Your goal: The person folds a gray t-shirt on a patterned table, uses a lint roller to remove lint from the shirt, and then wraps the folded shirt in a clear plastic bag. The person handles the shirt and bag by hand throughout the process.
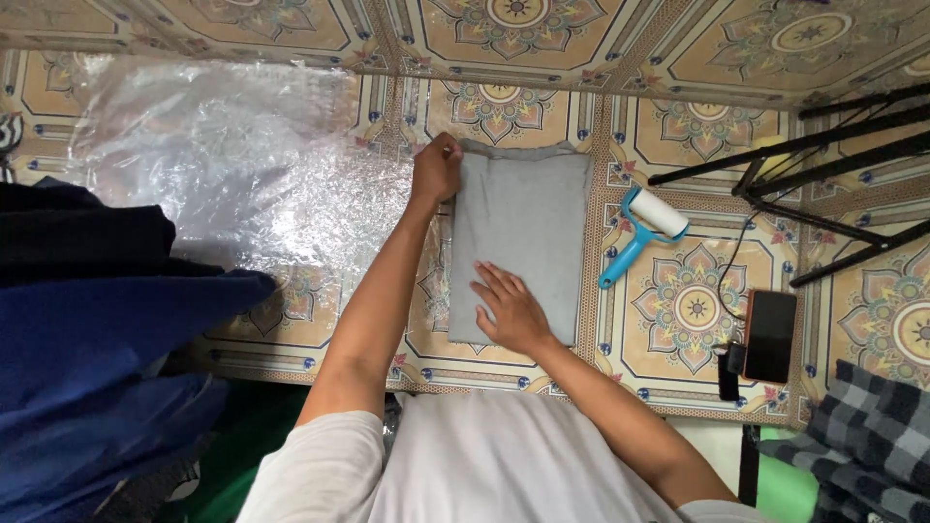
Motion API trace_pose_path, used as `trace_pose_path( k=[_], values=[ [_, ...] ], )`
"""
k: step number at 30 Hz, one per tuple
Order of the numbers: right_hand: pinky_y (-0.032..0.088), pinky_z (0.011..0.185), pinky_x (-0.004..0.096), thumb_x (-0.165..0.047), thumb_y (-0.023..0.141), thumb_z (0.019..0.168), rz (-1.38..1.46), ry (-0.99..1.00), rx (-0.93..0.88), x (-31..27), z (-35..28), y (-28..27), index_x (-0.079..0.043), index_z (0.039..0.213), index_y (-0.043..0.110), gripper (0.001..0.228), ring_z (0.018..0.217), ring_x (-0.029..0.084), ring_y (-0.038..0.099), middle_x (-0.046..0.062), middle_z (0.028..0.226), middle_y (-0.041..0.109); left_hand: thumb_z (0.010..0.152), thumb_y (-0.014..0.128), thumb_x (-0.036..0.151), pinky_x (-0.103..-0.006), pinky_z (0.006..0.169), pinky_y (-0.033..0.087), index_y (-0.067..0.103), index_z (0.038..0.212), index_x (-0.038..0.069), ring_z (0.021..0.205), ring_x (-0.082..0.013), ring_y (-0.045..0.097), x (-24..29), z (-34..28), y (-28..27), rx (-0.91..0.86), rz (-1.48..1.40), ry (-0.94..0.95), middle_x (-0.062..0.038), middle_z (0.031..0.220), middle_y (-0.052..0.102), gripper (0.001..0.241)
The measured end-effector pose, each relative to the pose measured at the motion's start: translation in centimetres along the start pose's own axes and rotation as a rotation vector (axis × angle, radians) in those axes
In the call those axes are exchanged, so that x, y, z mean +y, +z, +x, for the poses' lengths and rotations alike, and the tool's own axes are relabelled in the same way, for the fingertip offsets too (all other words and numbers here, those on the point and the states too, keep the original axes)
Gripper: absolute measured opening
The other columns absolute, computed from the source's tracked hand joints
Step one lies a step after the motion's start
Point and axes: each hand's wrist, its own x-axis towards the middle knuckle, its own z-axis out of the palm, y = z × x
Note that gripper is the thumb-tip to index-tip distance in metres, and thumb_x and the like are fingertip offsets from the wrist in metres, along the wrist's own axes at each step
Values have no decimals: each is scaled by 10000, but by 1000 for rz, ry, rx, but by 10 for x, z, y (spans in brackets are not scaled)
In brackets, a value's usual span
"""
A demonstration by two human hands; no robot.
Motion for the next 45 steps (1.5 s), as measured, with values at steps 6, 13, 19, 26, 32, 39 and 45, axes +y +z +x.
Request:
trace_pose_path(
  k=[6,13,19,26,32,39,45],
  values=[
    [450,1064,497,-246,597,919,-24,-4,-11,3,0,3,-76,1261,658,387,1355,339,554,193,1428,600,1005,521,126,-475,773,529,611,966,153,833,-353,705,1,10,0,-56,-7,-38,-132,779,680,102],
    [459,1054,497,-233,597,904,-19,7,-10,2,0,2,-73,1268,659,402,1343,343,562,196,1419,605,1020,463,114,-428,788,518,575,1092,152,875,-276,649,-25,11,12,-14,-186,-123,-135,930,675,138],
    [453,1060,485,-239,604,902,-16,-16,-6,6,-1,5,-78,1276,651,410,1352,339,553,190,1421,601,977,694,290,-363,772,531,532,1259,93,911,-204,633,14,-8,4,-21,-247,-99,-100,986,697,380],
    [469,1038,491,-218,618,886,-13,-6,29,2,4,1,-67,1251,670,398,1319,353,584,204,1381,629,853,759,27,-438,980,519,443,1399,162,1124,-323,670,32,-6,-3,-149,-223,-2,-155,1104,709,645],
    [469,1033,496,-223,623,888,-8,-4,16,2,3,0,-63,1249,674,398,1324,355,582,212,1386,628,885,717,-35,-470,1053,484,481,1401,173,1203,-342,641,35,-10,-1,-152,-197,67,-168,1135,706,604],
    [496,973,489,-198,633,907,196,119,-5,19,3,8,-104,1281,662,387,1281,326,610,129,1338,661,882,736,25,-557,1049,476,595,1298,84,1227,-423,566,63,-28,1,62,344,394,-188,1280,543,443],
    [444,1002,618,-86,643,893,-79,173,182,66,60,-37,28,1384,574,508,1311,497,515,298,1368,575,1013,543,111,-535,1226,265,640,1290,-20,1389,-424,455,70,-92,22,90,378,584,-269,1357,583,321]
  ],
)
